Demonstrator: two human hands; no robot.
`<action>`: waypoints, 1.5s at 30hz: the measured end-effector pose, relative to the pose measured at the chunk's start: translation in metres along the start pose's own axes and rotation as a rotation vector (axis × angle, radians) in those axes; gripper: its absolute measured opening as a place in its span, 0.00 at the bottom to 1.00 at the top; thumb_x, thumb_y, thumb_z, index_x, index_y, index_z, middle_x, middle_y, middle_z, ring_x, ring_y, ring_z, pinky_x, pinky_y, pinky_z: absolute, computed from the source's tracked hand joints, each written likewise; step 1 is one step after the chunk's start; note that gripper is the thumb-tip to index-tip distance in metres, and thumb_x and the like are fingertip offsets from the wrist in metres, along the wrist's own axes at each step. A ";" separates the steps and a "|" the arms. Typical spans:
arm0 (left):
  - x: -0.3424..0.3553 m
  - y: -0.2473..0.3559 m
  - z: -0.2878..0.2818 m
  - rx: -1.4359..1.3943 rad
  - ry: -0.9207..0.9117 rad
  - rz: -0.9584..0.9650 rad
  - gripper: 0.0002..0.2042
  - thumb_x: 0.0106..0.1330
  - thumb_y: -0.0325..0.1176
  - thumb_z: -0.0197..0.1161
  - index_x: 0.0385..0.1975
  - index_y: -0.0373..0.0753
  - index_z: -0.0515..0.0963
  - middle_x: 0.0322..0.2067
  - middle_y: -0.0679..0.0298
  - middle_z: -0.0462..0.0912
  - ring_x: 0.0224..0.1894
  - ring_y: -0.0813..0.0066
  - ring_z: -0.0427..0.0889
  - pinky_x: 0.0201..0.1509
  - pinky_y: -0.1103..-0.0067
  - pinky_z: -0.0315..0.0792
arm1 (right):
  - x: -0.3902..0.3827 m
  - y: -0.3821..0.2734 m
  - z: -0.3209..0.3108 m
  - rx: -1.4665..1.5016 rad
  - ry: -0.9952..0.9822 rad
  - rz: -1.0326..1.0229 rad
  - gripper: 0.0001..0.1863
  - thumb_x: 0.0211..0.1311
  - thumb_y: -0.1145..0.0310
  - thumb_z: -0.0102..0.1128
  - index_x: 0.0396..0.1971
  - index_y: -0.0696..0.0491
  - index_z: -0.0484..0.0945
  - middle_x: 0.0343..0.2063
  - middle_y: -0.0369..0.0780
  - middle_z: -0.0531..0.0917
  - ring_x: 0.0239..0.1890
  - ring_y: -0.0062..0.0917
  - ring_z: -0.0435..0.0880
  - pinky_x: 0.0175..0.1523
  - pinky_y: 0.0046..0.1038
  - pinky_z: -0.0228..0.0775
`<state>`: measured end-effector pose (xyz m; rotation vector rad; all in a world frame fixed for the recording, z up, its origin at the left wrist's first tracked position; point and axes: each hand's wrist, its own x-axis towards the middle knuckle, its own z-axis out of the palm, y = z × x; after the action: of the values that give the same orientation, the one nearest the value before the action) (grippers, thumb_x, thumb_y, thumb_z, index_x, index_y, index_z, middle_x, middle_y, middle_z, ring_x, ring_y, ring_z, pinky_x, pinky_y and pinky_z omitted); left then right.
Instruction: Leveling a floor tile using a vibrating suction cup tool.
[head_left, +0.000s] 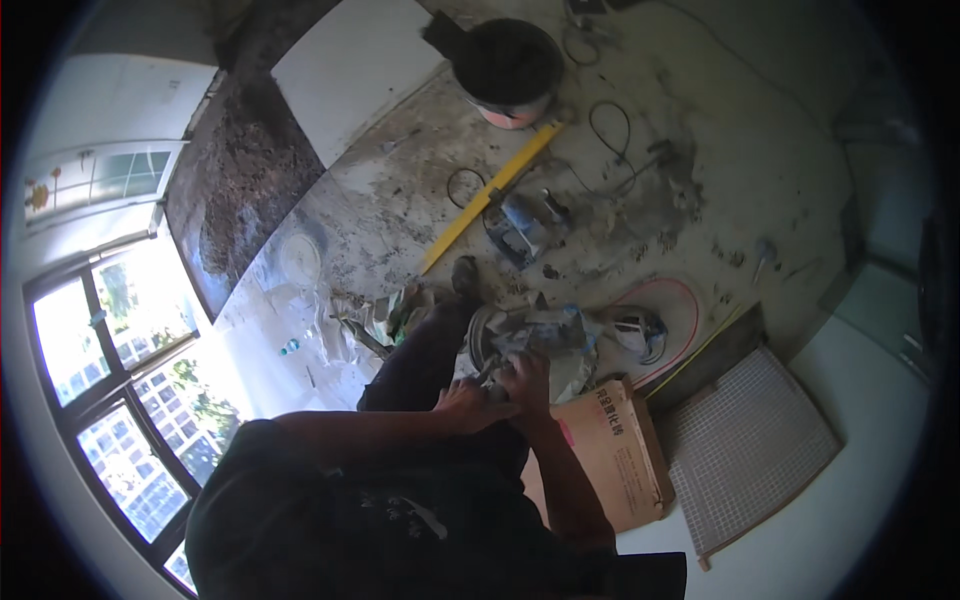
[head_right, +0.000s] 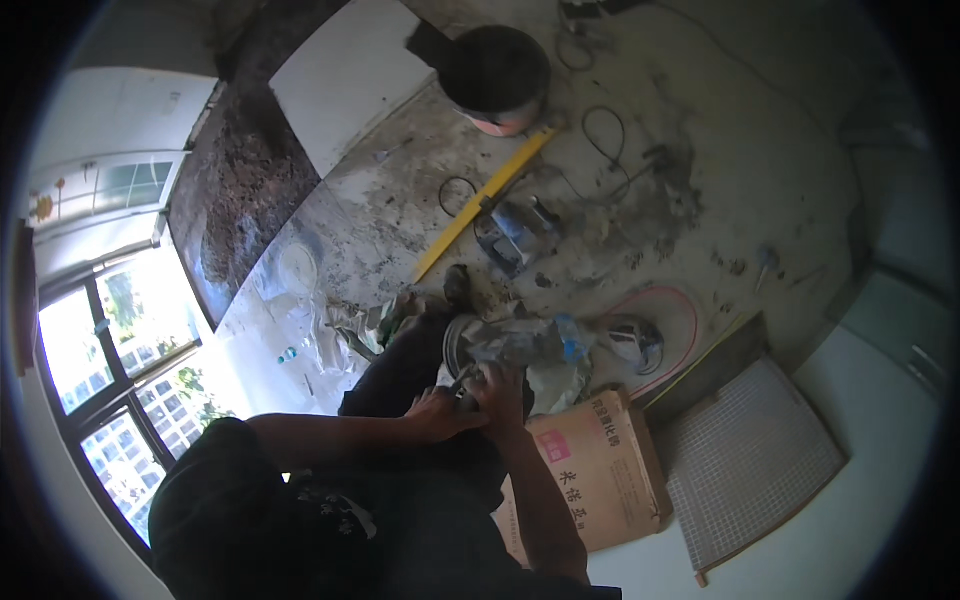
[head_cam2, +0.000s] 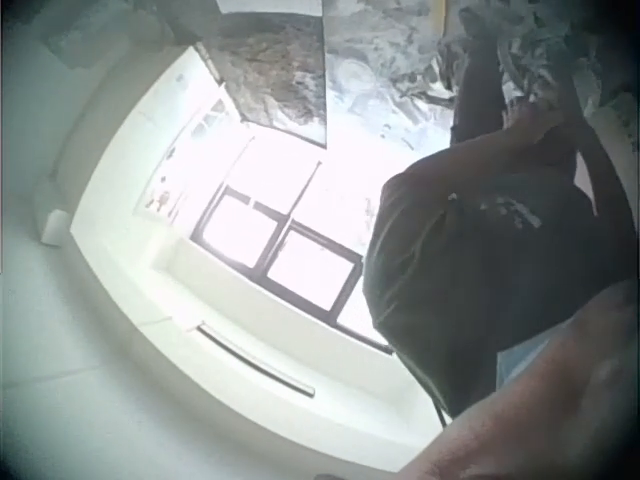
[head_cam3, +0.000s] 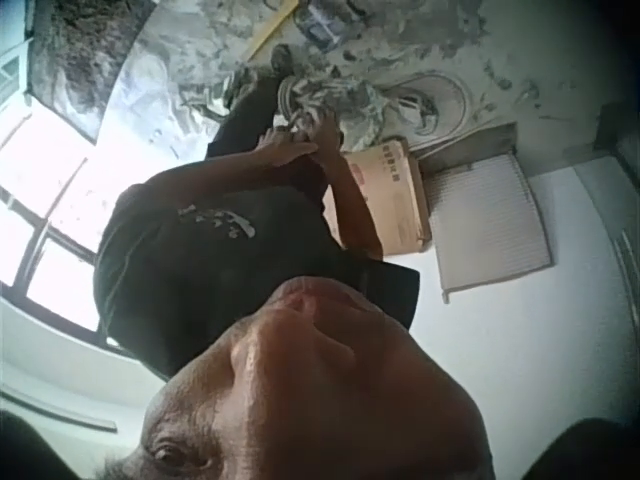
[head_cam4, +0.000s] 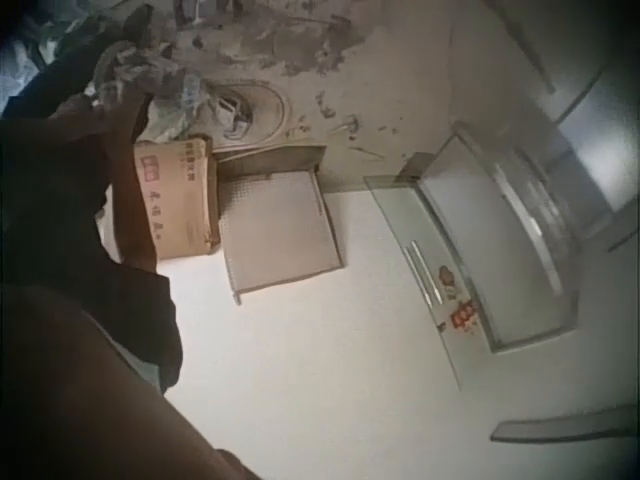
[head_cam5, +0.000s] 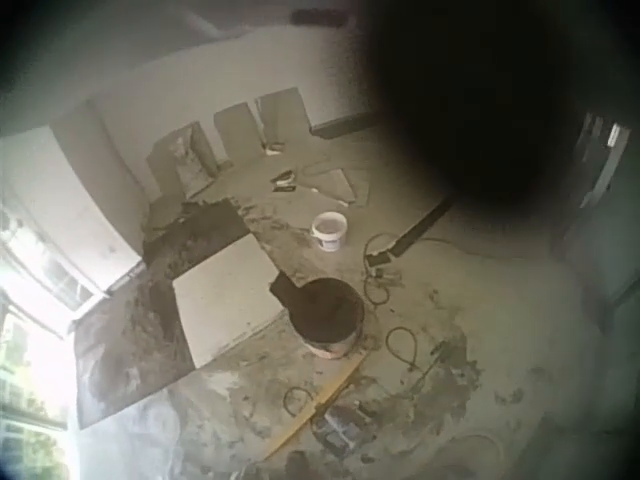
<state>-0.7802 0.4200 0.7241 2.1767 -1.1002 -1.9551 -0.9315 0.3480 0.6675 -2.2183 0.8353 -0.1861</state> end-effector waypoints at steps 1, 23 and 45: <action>-0.005 -0.007 -0.018 0.216 0.187 0.024 0.43 0.56 0.69 0.65 0.54 0.29 0.77 0.36 0.50 0.85 0.40 0.52 0.86 0.50 0.63 0.78 | 0.025 -0.017 0.000 0.034 -0.031 0.037 0.10 0.50 0.59 0.63 0.31 0.47 0.83 0.48 0.45 0.77 0.56 0.43 0.73 0.60 0.48 0.63; -0.049 -0.190 -0.358 -0.399 1.165 -0.048 0.19 0.61 0.35 0.71 0.51 0.36 0.81 0.67 0.46 0.69 0.66 0.43 0.71 0.69 0.63 0.67 | 0.443 -0.171 -0.048 0.569 -0.253 0.760 0.15 0.67 0.53 0.66 0.38 0.51 0.81 0.31 0.33 0.82 0.26 0.18 0.79 0.35 0.27 0.72; 0.031 -0.333 -0.572 -0.723 1.133 -0.127 0.21 0.70 0.40 0.62 0.55 0.28 0.78 0.51 0.44 0.84 0.57 0.52 0.82 0.61 0.66 0.73 | 0.747 -0.241 -0.131 0.512 -0.088 0.520 0.29 0.74 0.45 0.53 0.52 0.60 0.75 0.37 0.39 0.83 0.42 0.25 0.81 0.51 0.27 0.71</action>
<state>-0.1196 0.4090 0.6715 2.2645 -0.0515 -0.6138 -0.2770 -0.0697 0.8404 -1.4738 1.1372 -0.0402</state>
